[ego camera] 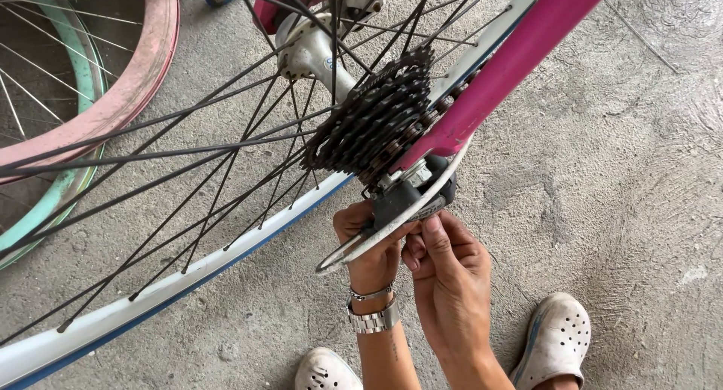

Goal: The person adjusts the rear derailleur of a pink bicycle using an Allen key. They tighten screws on the derailleur mechanism and manipulate the chain and cable to ensure proper alignment.

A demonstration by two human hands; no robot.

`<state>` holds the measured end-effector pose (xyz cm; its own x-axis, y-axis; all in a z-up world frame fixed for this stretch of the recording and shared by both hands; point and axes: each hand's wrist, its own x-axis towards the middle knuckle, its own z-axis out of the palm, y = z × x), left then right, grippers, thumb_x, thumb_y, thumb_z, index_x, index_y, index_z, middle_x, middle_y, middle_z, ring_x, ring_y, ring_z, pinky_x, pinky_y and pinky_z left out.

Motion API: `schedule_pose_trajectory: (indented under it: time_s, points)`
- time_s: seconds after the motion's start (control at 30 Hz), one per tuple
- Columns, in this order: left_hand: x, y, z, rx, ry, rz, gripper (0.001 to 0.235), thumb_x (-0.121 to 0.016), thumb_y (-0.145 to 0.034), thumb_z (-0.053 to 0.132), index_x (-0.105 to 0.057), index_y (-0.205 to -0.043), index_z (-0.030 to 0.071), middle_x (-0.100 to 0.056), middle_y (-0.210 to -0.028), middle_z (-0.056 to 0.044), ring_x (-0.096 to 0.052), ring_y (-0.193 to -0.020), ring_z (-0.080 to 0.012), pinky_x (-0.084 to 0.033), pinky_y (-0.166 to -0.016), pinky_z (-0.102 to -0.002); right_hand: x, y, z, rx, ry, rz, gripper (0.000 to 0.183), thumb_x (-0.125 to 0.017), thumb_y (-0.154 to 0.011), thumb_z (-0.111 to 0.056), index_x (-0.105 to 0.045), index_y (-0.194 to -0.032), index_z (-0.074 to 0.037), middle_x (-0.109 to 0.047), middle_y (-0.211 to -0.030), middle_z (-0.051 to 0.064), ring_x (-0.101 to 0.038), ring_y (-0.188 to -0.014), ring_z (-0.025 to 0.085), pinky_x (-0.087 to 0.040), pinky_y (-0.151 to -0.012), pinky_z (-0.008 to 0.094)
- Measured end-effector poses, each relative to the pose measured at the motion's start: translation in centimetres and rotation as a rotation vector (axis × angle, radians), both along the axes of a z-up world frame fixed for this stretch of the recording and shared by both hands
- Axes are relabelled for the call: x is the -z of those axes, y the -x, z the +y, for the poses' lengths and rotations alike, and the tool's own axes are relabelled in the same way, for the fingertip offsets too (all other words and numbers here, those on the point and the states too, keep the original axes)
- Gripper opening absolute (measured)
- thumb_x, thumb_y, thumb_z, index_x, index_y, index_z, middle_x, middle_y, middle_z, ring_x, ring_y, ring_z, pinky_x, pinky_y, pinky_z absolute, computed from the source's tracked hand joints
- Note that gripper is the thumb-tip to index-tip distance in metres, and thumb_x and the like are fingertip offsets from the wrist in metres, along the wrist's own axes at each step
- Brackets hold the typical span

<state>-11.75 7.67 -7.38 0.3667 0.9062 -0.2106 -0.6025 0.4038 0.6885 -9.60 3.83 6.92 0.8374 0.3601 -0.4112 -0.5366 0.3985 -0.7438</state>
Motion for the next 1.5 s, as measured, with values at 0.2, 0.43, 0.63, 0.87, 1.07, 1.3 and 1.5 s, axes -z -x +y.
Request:
schedule_pose_trajectory:
  time_s: [0.2,0.43,0.63,0.87,1.07,1.3,1.5]
  points:
    - [-3.0,-0.3,1.4,0.052,0.027,0.046,0.052,-0.089,-0.058,-0.004,-0.044,-0.078,0.011,-0.052,-0.076,-0.002,-0.053,-0.069,-0.0127,-0.047,-0.059,-0.030,-0.1,0.3,0.6,-0.005,-0.031,-0.015,0.015,-0.065,-0.099,-0.006,-0.068,-0.102,0.008,-0.065,-0.082,0.010,-0.053,-0.069,0.013,-0.043,-0.056,0.024]
    - [-1.1,-0.2,0.4,-0.001,-0.008,-0.005,0.059,-0.086,-0.058,-0.010,-0.048,-0.096,0.013,-0.057,-0.098,-0.003,-0.058,-0.090,-0.0156,-0.052,-0.074,-0.033,0.1,0.1,0.2,-0.013,0.046,-0.093,0.020,-0.066,-0.097,-0.006,-0.067,-0.109,0.011,-0.061,-0.082,0.010,-0.055,-0.068,0.016,-0.046,-0.058,0.025]
    - [-0.8,-0.1,0.2,-0.016,0.001,0.003,0.060,-0.087,-0.058,-0.012,-0.048,-0.098,0.013,-0.060,-0.101,-0.004,-0.062,-0.092,-0.0160,-0.054,-0.079,-0.030,0.0,0.3,0.1,-0.072,-0.023,-0.148,0.022,-0.068,-0.093,0.000,-0.066,-0.111,0.013,-0.067,-0.093,0.013,-0.058,-0.072,0.014,-0.047,-0.061,0.023]
    - [-0.4,0.0,0.3,-0.009,-0.088,-0.017,0.060,-0.089,-0.064,-0.007,-0.045,-0.101,0.010,-0.060,-0.102,-0.008,-0.060,-0.094,-0.0177,-0.054,-0.082,-0.032,0.2,0.2,-0.1,-0.065,0.020,-0.141,0.025,-0.068,-0.096,-0.005,-0.068,-0.116,0.010,-0.071,-0.092,0.011,-0.062,-0.073,0.014,-0.052,-0.066,0.023]
    - [-2.0,-0.1,0.4,-0.036,-0.030,0.043,0.057,-0.089,-0.059,-0.004,-0.049,-0.096,0.012,-0.059,-0.098,-0.002,-0.058,-0.088,-0.0151,-0.050,-0.077,-0.028,0.4,0.2,0.0,-0.058,0.060,-0.198,0.019,-0.066,-0.097,-0.006,-0.069,-0.108,0.009,-0.067,-0.085,0.010,-0.058,-0.070,0.016,-0.047,-0.063,0.025]
    - [-1.9,0.0,0.4,-0.010,0.022,0.021,0.059,-0.088,-0.058,-0.006,-0.049,-0.097,0.012,-0.061,-0.098,-0.003,-0.060,-0.089,-0.0160,-0.051,-0.080,-0.032,-1.5,-0.1,0.5,-0.188,0.236,-0.394,0.024,-0.059,-0.104,-0.016,-0.068,-0.090,0.001,-0.056,-0.074,0.002,-0.047,-0.065,0.010,-0.038,-0.055,0.022]
    - [-2.0,0.2,0.5,-0.007,-0.035,0.081,0.057,-0.089,-0.061,-0.004,-0.048,-0.097,0.012,-0.060,-0.098,-0.003,-0.059,-0.088,-0.0157,-0.051,-0.077,-0.031,-1.7,0.1,0.6,-0.188,0.297,-0.406,0.027,-0.058,-0.105,-0.019,-0.068,-0.089,0.001,-0.056,-0.072,0.002,-0.048,-0.063,0.010,-0.038,-0.055,0.023]
